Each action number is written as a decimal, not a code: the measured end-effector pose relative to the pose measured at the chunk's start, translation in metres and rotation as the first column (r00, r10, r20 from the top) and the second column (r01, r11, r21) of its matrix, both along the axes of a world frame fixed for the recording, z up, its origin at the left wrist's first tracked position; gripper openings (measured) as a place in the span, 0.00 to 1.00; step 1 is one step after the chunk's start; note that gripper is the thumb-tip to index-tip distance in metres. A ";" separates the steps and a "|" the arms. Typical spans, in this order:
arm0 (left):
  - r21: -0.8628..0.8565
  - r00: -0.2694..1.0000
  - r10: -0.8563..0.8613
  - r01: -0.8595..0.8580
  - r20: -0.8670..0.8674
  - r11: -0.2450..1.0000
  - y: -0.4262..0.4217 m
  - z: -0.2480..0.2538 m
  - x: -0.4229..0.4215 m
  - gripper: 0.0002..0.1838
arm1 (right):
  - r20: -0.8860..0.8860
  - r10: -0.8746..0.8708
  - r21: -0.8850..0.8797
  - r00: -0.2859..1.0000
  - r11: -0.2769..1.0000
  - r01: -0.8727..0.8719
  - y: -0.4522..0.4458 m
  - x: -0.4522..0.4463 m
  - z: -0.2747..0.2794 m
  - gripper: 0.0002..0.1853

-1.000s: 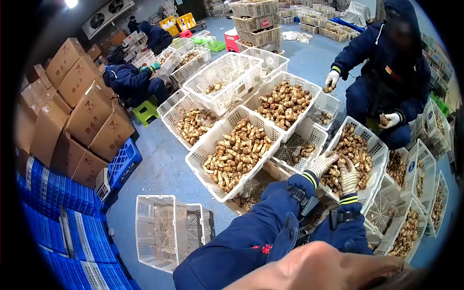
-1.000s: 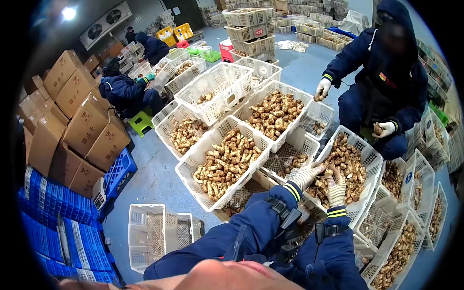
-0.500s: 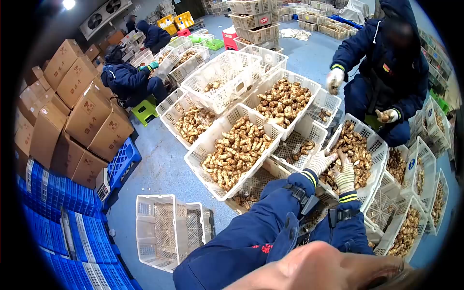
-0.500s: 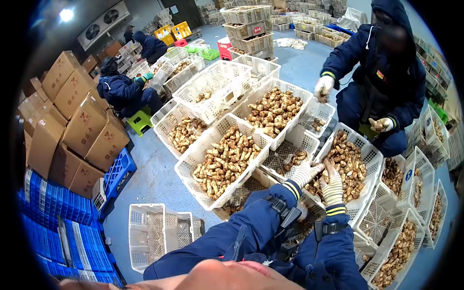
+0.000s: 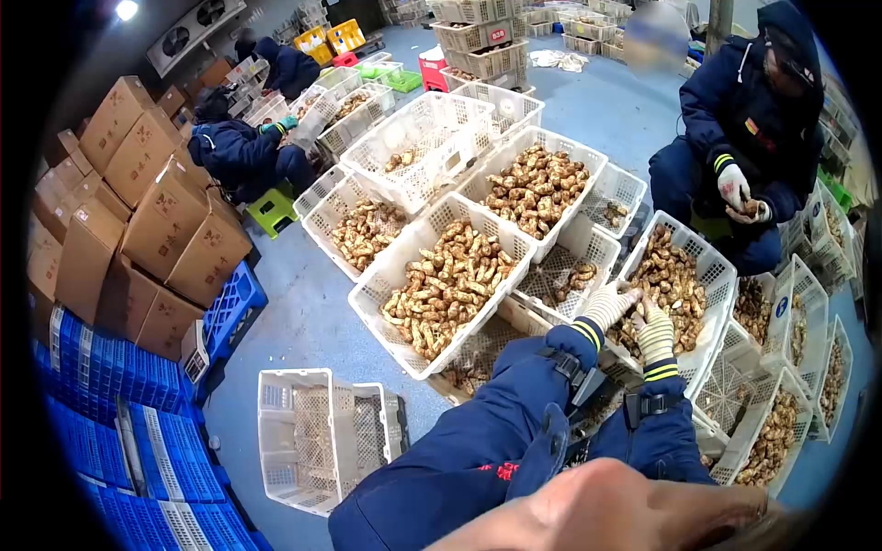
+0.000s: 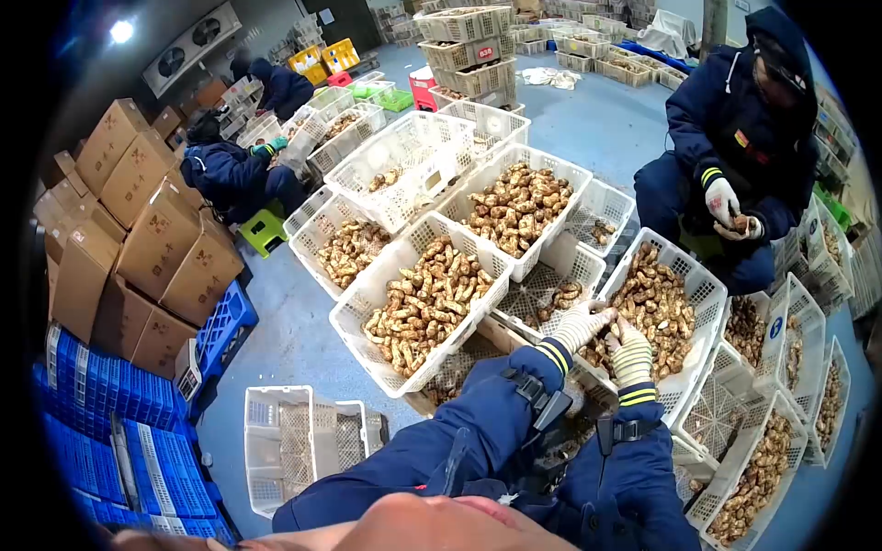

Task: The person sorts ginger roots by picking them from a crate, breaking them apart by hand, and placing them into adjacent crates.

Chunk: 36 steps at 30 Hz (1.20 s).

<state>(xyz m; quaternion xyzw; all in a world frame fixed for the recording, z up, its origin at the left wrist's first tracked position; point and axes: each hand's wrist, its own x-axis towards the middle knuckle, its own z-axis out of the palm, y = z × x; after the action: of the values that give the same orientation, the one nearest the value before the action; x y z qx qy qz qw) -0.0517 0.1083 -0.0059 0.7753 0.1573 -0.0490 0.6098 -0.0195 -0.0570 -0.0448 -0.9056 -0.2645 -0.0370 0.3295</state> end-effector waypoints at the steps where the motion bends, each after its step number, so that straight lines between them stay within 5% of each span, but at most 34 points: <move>1: 0.023 1.000 -0.003 0.004 -0.012 1.000 0.001 0.002 0.000 0.33 | 0.014 0.008 0.033 1.000 0.999 -0.008 0.000 0.000 -0.001 0.28; 3: 0.143 0.999 -0.016 0.010 0.037 0.990 0.004 0.003 -0.001 0.32 | -0.085 -0.040 -0.024 0.996 0.999 0.039 0.007 -0.005 0.014 0.28; 4: -0.113 0.997 -0.023 0.031 0.071 0.993 0.004 -0.007 0.001 0.33 | -0.203 0.001 0.254 0.979 0.966 0.051 0.007 -0.008 0.009 0.28; 5: -0.038 0.999 -0.014 0.016 0.043 0.999 0.006 0.022 -0.013 0.33 | -0.187 -0.029 0.184 0.982 0.981 0.064 0.008 -0.010 0.015 0.28; 6: -0.124 0.997 -0.062 0.067 0.036 0.990 0.008 -0.020 0.010 0.32 | -0.252 -0.061 0.127 0.966 0.987 0.095 0.010 -0.016 0.035 0.28; 7: -0.157 0.991 0.051 -0.031 0.125 0.987 0.004 -0.052 0.022 0.29 | -0.313 -0.011 0.302 0.950 0.947 0.111 0.011 -0.018 0.037 0.28; 8: -0.416 0.993 0.068 -0.021 0.097 0.909 0.004 -0.042 0.016 0.26 | -0.148 0.031 0.407 0.989 0.913 0.032 0.011 -0.013 0.031 0.28; 10: -0.593 0.997 0.077 -0.076 -0.024 0.802 0.000 -0.025 0.010 0.24 | -0.319 0.032 0.343 0.947 0.935 0.084 0.006 -0.019 0.044 0.26; 15: -0.527 0.993 0.099 -0.053 0.059 0.848 0.001 -0.059 0.024 0.23 | -0.279 0.078 0.355 0.957 0.934 0.027 -0.002 -0.010 0.035 0.29; 16: -0.527 1.000 0.025 -0.030 -0.017 0.850 0.003 -0.064 0.025 0.38 | -0.255 0.167 0.497 0.952 0.867 -0.019 -0.003 -0.012 0.036 0.34; 19: -0.548 1.000 -0.005 0.007 0.004 0.836 -0.002 -0.061 0.024 0.37 | -0.123 0.156 0.475 0.980 0.876 -0.080 -0.008 -0.009 0.030 0.39; 22: -0.634 0.992 0.032 -0.103 -0.123 0.766 -0.011 -0.038 0.019 0.29 | -0.356 0.134 0.466 0.925 0.883 0.051 -0.021 -0.017 0.044 0.34; 23: -0.671 0.992 0.080 -0.123 -0.095 0.731 -0.019 -0.037 0.019 0.30 | -0.253 0.111 0.500 0.961 0.866 0.031 -0.020 -0.014 0.041 0.32; 24: -0.707 0.989 0.129 -0.139 -0.069 0.693 -0.026 -0.035 0.019 0.32 | -0.380 0.107 0.503 0.919 0.858 0.108 -0.027 -0.018 0.047 0.33; 27: -0.565 0.992 0.121 -0.121 -0.039 0.816 -0.026 -0.038 0.025 0.34 | -0.222 0.071 0.688 0.972 0.719 0.105 -0.029 -0.014 0.030 0.35; 28: -0.606 0.996 0.074 -0.084 -0.041 0.791 -0.030 -0.042 0.021 0.34 | -0.255 0.010 0.568 0.967 0.811 0.141 -0.041 -0.015 0.029 0.34; 30: -0.633 0.998 0.044 -0.013 0.033 0.774 -0.040 -0.015 0.008 0.33 | -0.411 0.096 0.691 0.907 0.682 0.241 -0.044 -0.021 0.031 0.34; 32: -0.605 0.980 0.071 0.057 0.185 0.794 -0.050 -0.016 0.012 0.32 | -0.298 -0.010 0.643 0.954 0.737 0.209 -0.048 -0.020 0.022 0.29; 34: -0.587 0.989 0.051 0.039 0.136 0.809 -0.061 0.000 0.006 0.32 | -0.204 -0.174 0.432 0.963 0.867 0.248 -0.057 -0.017 0.010 0.28; 36: -0.534 0.995 -0.023 0.073 0.100 0.842 -0.064 -0.002 0.010 0.33 | -0.231 -0.265 0.379 0.936 0.861 0.338 -0.060 -0.026 0.028 0.33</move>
<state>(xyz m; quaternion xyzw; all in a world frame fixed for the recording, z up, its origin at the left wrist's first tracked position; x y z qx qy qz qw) -0.0422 0.0442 -0.0077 0.5790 0.0904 -0.0712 0.8072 -0.0452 -0.1168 -0.0168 -0.8452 -0.0761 -0.0653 0.5249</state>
